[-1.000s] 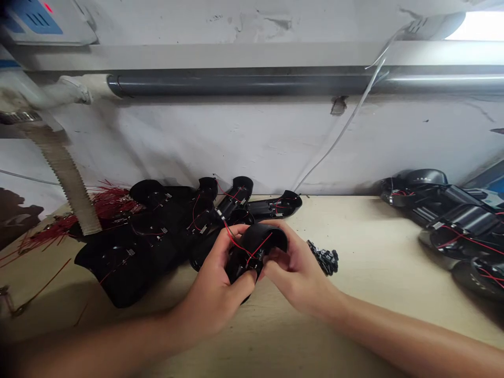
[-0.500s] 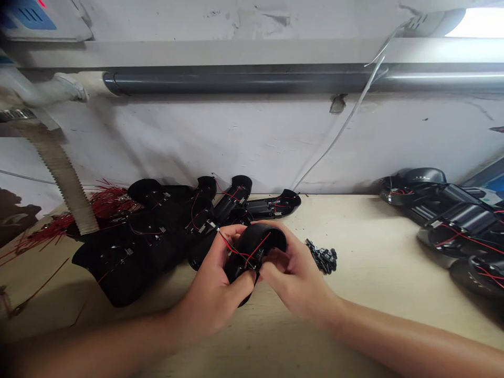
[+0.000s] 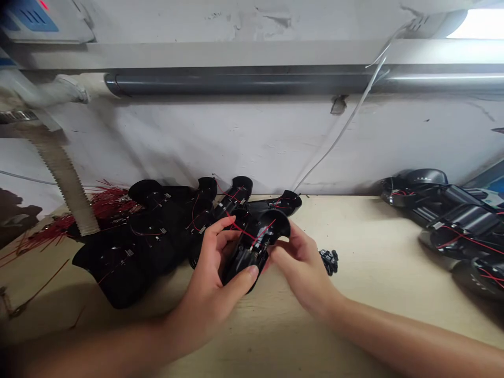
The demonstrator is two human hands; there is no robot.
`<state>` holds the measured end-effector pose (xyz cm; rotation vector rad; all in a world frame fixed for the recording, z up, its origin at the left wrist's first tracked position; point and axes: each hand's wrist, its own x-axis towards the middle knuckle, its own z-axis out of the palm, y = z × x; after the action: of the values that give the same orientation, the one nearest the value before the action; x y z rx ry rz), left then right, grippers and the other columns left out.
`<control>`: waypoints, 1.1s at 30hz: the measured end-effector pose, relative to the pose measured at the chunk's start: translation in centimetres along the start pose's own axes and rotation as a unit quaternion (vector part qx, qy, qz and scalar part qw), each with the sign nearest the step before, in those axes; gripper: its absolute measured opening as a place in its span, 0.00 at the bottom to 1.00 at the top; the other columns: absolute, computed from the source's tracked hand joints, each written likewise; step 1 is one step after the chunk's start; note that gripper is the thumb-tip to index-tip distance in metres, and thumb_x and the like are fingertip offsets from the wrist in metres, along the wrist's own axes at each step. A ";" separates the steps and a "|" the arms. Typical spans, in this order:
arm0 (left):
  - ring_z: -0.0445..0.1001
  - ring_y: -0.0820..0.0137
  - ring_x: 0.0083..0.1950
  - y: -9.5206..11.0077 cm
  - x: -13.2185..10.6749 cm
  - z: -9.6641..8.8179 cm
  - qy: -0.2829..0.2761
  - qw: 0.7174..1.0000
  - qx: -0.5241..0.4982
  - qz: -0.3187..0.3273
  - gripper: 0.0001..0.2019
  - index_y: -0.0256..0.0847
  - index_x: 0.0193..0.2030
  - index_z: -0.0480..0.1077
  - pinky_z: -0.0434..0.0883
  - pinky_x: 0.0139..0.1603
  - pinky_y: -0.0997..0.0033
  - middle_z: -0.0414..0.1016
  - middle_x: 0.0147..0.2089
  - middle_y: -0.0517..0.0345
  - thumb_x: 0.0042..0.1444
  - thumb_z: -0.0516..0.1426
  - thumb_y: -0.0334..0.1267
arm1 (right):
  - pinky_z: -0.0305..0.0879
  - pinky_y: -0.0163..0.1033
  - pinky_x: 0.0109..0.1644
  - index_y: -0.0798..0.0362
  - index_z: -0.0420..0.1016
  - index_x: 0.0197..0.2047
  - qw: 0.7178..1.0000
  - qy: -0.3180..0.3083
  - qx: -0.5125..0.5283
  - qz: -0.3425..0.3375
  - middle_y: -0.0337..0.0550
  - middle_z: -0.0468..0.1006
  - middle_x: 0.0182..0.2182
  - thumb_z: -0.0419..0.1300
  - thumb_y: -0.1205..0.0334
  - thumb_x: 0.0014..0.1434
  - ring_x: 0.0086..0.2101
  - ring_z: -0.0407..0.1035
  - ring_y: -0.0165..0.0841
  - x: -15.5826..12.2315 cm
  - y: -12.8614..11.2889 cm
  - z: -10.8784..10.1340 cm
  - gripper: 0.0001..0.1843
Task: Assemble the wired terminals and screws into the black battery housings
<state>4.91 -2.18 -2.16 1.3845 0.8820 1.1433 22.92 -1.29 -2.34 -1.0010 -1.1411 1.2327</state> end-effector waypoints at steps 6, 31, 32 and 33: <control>0.59 0.54 0.76 -0.4 -1.7 0.3 0.081 0.955 0.142 0.249 0.39 0.49 0.77 0.49 0.65 0.74 0.48 0.53 0.76 0.45 0.62 0.60 0.30 | 0.78 0.37 0.36 0.48 0.84 0.41 0.993 0.091 0.078 0.011 0.41 0.81 0.40 0.72 0.63 0.56 0.34 0.74 0.31 1.2 -1.2 0.4 0.08; 0.79 0.58 0.49 0.9 -1.1 -0.8 -0.265 0.859 0.292 0.327 0.08 0.36 0.46 0.75 0.78 0.56 0.58 0.78 0.49 0.41 0.63 0.56 0.30 | 0.75 0.49 0.46 0.53 0.84 0.57 0.940 0.001 -0.341 -0.020 0.48 0.87 0.43 0.69 0.60 0.61 0.38 0.78 0.40 12.0 -4.1 4.7 0.21; 0.79 0.57 0.53 0.8 -1.1 -0.8 -0.270 0.866 0.286 0.310 0.10 0.35 0.48 0.75 0.78 0.59 0.58 0.78 0.52 0.39 0.64 0.56 0.30 | 0.74 0.50 0.49 0.52 0.85 0.55 0.931 0.005 -0.363 -0.038 0.48 0.87 0.45 0.69 0.59 0.61 0.39 0.78 0.40 11.6 -4.4 4.7 0.19; 0.78 0.56 0.58 0.7 -1.1 -0.7 -0.271 0.874 0.282 0.289 0.11 0.34 0.51 0.76 0.77 0.63 0.58 0.78 0.55 0.37 0.65 0.55 0.30 | 0.73 0.50 0.49 0.50 0.86 0.54 0.923 0.009 -0.381 -0.055 0.47 0.87 0.46 0.69 0.58 0.62 0.39 0.78 0.40 11.0 -4.9 4.6 0.17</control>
<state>3.87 -3.14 -1.72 2.4232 0.3914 0.8477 19.07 9.10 4.30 -1.4831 -1.6892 0.6709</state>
